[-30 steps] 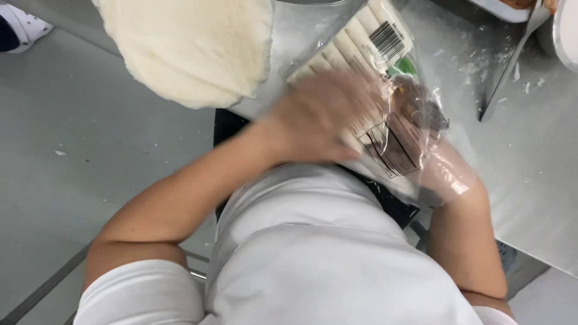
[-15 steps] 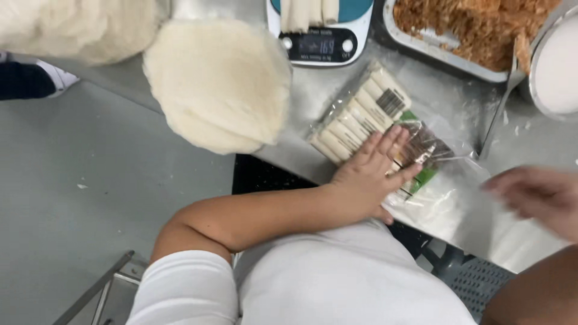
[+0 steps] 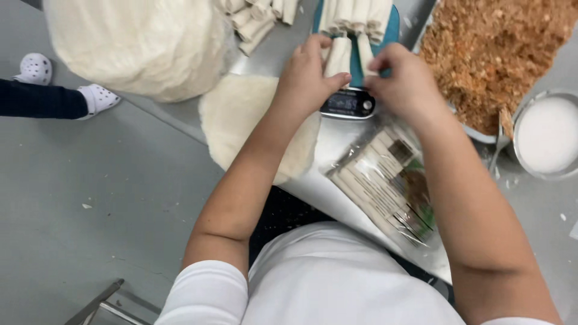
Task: The person picks up prepared food rolls and places them into a plastic bag, puts the bag on a digital scale to check the weight, and adds more rolls from a tray to reach the desired total.
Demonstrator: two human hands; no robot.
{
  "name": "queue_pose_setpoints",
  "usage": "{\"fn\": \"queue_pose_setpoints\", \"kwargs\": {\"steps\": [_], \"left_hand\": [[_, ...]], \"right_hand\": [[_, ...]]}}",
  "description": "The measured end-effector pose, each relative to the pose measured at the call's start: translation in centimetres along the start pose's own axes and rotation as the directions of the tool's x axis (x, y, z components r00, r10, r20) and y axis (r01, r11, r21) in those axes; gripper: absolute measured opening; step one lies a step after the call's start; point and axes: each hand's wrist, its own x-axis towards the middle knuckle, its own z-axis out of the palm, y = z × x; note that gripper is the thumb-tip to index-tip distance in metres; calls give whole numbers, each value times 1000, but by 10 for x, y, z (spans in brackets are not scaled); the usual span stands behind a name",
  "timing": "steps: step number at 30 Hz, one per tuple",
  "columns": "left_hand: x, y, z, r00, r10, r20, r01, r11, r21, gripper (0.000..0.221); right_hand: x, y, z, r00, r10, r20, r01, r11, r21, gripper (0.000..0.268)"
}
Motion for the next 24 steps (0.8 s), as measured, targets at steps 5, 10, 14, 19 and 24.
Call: {"fn": "queue_pose_setpoints", "kwargs": {"steps": [5,10,14,19,24], "left_hand": [[10,-26,-12,955,-228,188,286,874,-392,36],[2,-1,2,992,-114,51,118,989,-85,58],[14,14,10,994,-26,107,15,994,107,50],[-19,13,0,996,89,22,-59,808,-587,32],[-60,-22,12,948,-278,157,214,189,-958,61]], "right_hand": [[-17,12,-4,968,222,117,-237,653,720,39],[-7,32,57,994,21,-110,94,371,924,56],[3,36,72,967,239,-87,18,274,961,43],[4,43,81,972,24,-232,203,400,894,46],[-21,34,72,952,-135,-273,304,470,828,46]]}}
